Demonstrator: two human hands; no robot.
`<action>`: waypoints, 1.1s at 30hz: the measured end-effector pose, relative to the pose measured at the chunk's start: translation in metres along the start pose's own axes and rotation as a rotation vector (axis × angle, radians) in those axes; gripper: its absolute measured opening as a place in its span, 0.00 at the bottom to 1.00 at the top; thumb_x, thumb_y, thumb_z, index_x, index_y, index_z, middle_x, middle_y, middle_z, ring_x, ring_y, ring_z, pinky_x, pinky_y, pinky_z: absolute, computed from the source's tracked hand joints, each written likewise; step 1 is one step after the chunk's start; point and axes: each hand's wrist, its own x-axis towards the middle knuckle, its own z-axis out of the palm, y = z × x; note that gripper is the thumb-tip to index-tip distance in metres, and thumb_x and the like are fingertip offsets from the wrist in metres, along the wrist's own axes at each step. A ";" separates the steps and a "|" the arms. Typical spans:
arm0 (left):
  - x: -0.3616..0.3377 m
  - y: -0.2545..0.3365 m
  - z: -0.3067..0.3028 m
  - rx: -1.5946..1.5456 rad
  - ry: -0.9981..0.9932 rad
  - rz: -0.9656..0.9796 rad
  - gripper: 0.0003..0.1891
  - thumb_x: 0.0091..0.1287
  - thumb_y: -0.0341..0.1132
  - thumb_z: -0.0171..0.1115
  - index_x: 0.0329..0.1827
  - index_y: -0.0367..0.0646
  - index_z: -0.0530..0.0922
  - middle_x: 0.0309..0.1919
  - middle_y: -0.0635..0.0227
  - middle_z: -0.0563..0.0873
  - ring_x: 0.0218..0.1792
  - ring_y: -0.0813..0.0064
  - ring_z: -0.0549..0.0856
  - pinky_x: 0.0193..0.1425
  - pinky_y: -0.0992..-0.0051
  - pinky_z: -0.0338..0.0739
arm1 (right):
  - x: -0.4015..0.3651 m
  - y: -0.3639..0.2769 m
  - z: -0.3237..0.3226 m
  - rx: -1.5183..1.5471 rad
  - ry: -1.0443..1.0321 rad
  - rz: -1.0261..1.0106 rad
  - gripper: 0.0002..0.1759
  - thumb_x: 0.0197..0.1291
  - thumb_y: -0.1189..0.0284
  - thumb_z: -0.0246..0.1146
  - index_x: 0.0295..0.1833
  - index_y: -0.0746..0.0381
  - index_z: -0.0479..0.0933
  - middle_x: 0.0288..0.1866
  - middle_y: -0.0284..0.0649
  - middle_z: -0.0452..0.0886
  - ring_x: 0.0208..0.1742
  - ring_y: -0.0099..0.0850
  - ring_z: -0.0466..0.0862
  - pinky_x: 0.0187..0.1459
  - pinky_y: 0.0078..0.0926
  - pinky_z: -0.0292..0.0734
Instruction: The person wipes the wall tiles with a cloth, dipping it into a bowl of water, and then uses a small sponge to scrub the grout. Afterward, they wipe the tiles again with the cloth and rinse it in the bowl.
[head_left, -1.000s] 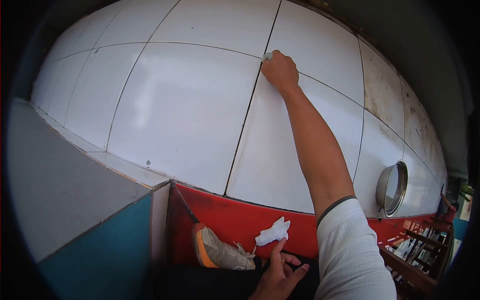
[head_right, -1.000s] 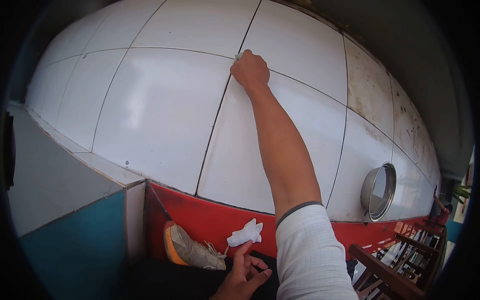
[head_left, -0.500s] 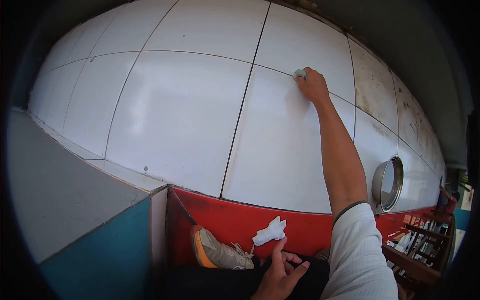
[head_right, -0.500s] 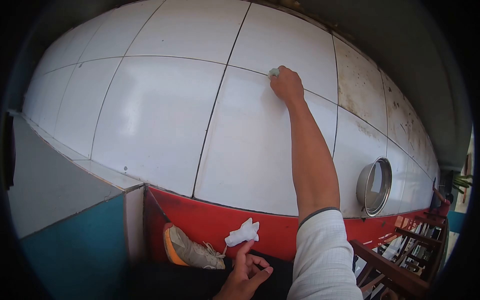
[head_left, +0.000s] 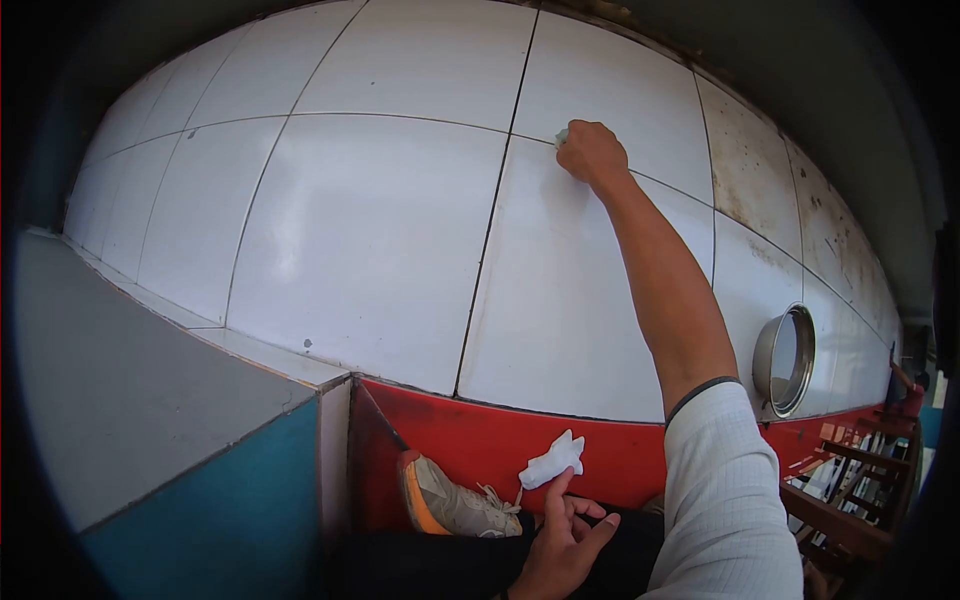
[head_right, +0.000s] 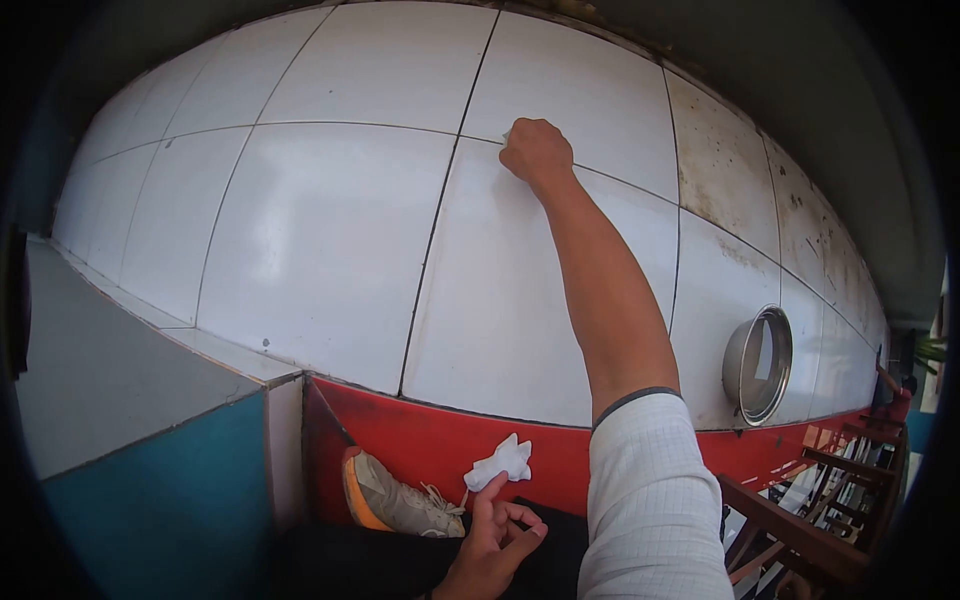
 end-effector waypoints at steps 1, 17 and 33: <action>-0.001 0.000 0.001 0.004 -0.018 0.015 0.42 0.73 0.39 0.67 0.82 0.39 0.50 0.42 0.64 0.81 0.42 0.73 0.79 0.52 0.72 0.75 | 0.000 0.003 0.000 -0.016 0.003 0.011 0.13 0.56 0.74 0.60 0.44 0.66 0.85 0.46 0.52 0.88 0.49 0.50 0.88 0.48 0.45 0.85; 0.005 -0.013 -0.007 -0.088 -0.046 -0.155 0.48 0.73 0.31 0.63 0.82 0.32 0.34 0.49 0.55 0.78 0.45 0.75 0.81 0.54 0.73 0.76 | 0.004 -0.021 0.009 0.126 0.060 0.119 0.07 0.55 0.75 0.64 0.37 0.65 0.85 0.41 0.48 0.88 0.44 0.47 0.89 0.43 0.41 0.86; 0.005 -0.004 0.007 -0.057 -0.061 0.016 0.40 0.76 0.42 0.64 0.82 0.39 0.51 0.42 0.67 0.80 0.43 0.75 0.79 0.53 0.73 0.74 | -0.015 0.014 0.011 0.241 0.132 0.226 0.10 0.56 0.73 0.64 0.41 0.66 0.85 0.44 0.52 0.89 0.46 0.49 0.89 0.46 0.44 0.86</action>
